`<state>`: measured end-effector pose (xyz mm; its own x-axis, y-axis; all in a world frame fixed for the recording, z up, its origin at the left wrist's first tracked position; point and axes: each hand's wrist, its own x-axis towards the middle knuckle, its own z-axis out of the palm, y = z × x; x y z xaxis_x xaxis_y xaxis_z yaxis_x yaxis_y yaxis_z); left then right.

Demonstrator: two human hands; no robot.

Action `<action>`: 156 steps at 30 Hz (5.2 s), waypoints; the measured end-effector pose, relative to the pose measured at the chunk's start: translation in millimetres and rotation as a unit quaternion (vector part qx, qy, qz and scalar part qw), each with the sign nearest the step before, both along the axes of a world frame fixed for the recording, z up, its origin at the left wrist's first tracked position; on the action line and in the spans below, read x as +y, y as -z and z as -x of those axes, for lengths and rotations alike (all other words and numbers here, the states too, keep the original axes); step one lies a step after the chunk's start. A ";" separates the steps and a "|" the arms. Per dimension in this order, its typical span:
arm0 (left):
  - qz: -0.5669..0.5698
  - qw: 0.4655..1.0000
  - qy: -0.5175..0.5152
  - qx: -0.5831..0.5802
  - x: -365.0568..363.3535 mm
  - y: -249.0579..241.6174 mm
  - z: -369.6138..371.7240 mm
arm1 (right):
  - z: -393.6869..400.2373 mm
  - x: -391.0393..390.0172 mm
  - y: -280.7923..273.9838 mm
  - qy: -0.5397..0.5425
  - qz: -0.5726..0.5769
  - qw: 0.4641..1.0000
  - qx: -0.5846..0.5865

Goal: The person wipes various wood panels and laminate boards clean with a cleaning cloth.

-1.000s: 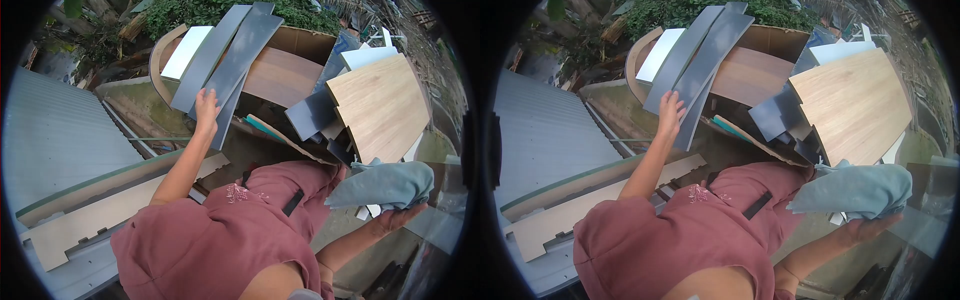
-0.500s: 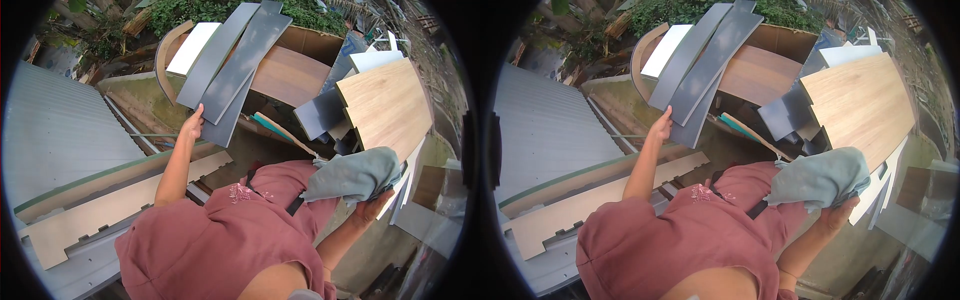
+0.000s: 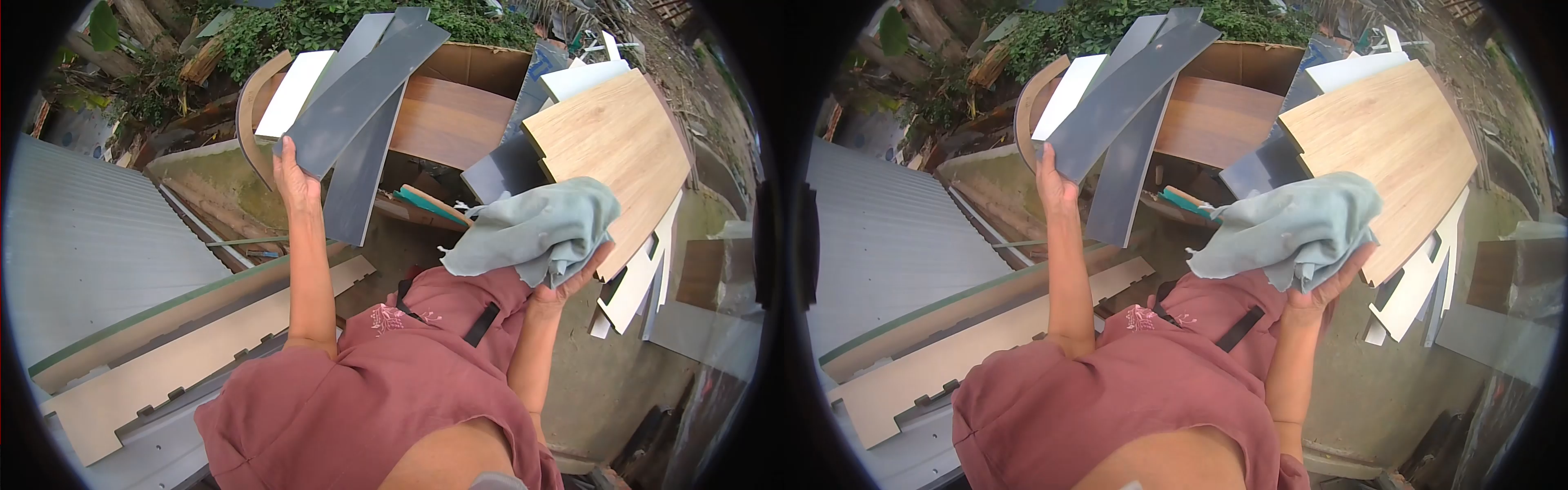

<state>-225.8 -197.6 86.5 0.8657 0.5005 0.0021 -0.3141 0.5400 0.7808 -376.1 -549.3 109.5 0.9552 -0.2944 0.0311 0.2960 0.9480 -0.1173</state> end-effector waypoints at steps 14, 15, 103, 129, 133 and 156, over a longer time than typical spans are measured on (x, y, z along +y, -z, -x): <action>-0.229 0.971 0.063 0.034 30.1 -158.8 86.7 | -84.4 147.2 -102.0 -0.183 0.189 0.960 -0.096; -0.230 0.971 0.062 0.035 33.6 -156.3 90.8 | -82.5 170.2 -105.8 -0.190 0.298 0.924 -0.148; 0.019 0.979 0.196 -0.058 -233.3 -114.1 -16.4 | 155.9 -52.6 25.6 0.118 0.290 0.914 0.259; -0.434 0.884 0.030 0.174 -40.6 32.1 -9.0 | 61.2 -15.3 -49.8 -0.192 0.833 0.468 0.223; -0.551 0.787 -0.016 0.279 38.2 91.9 32.3 | 54.1 -12.7 -45.7 -0.124 0.893 0.408 0.143; 0.224 0.948 0.210 0.087 2.3 76.9 92.8 | 1.6 84.6 -31.0 -0.132 0.813 0.565 0.044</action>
<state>-318.6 -195.3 9.6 0.9569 0.0282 -0.2891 0.1145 0.8782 0.4644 -377.7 -464.7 140.5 0.9779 0.2089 0.0048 0.0954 -0.4257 -0.8998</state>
